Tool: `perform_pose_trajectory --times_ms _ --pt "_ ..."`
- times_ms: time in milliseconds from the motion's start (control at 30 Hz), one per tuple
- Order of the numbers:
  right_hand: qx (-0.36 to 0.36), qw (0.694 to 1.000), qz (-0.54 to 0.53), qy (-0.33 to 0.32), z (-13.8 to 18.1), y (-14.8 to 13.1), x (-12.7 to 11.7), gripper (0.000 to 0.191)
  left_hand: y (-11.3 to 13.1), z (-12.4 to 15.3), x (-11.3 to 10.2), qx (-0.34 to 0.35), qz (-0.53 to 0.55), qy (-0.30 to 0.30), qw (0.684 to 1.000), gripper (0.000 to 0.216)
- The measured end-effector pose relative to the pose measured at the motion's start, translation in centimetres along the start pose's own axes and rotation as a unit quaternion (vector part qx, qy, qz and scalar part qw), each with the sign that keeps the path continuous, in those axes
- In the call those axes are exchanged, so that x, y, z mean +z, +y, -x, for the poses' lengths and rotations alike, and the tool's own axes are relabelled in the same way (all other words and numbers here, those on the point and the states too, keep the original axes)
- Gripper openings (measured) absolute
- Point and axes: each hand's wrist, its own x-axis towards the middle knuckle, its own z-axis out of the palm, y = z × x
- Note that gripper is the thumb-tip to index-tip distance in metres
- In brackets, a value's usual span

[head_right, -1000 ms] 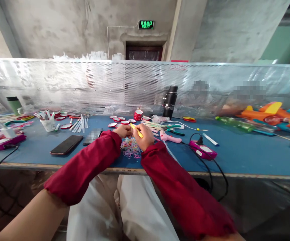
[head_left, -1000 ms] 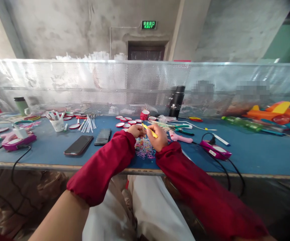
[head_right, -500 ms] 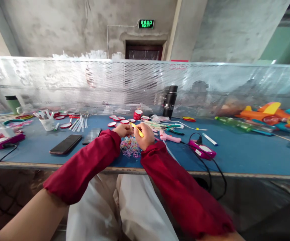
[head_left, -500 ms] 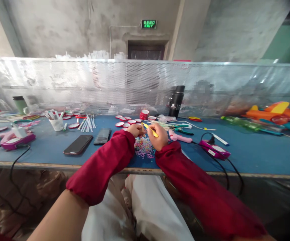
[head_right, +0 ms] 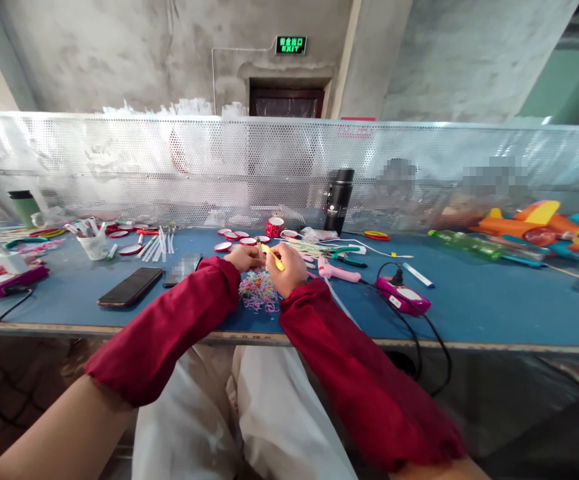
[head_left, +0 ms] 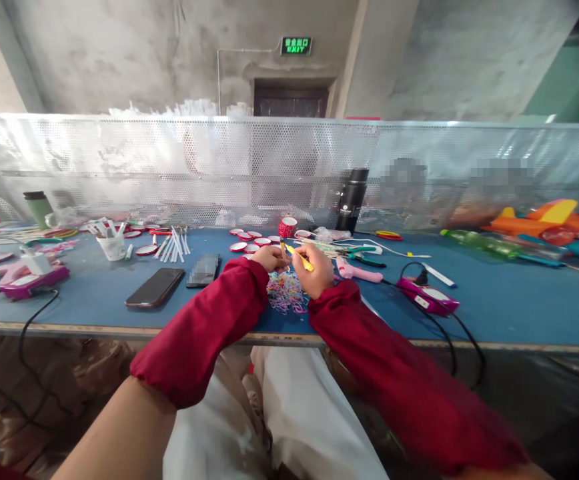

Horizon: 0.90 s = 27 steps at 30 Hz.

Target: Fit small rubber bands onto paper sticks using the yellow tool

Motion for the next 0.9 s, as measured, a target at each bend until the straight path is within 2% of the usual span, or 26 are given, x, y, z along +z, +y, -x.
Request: perform_pose_trajectory --times_ms 200,500,700,900 --pt "-0.008 1.0 -0.021 -0.018 0.0 0.0 0.0 0.01 0.2 0.2 0.1 -0.003 0.003 0.002 1.0 0.026" --pt "-0.004 1.0 -0.007 -0.008 -0.1 0.0 0.0 0.009 1.0 0.8 0.2 -0.019 0.013 0.012 1.0 0.018" --pt "-0.006 1.0 -0.011 -0.013 -0.1 0.2 0.1 0.009 0.9 0.9 0.2 -0.02 0.014 0.013 1.0 0.006" --pt "0.005 1.0 -0.016 -0.015 0.1 0.5 0.2 0.01 0.8 0.8 0.2 -0.02 0.011 0.015 1.0 0.014"
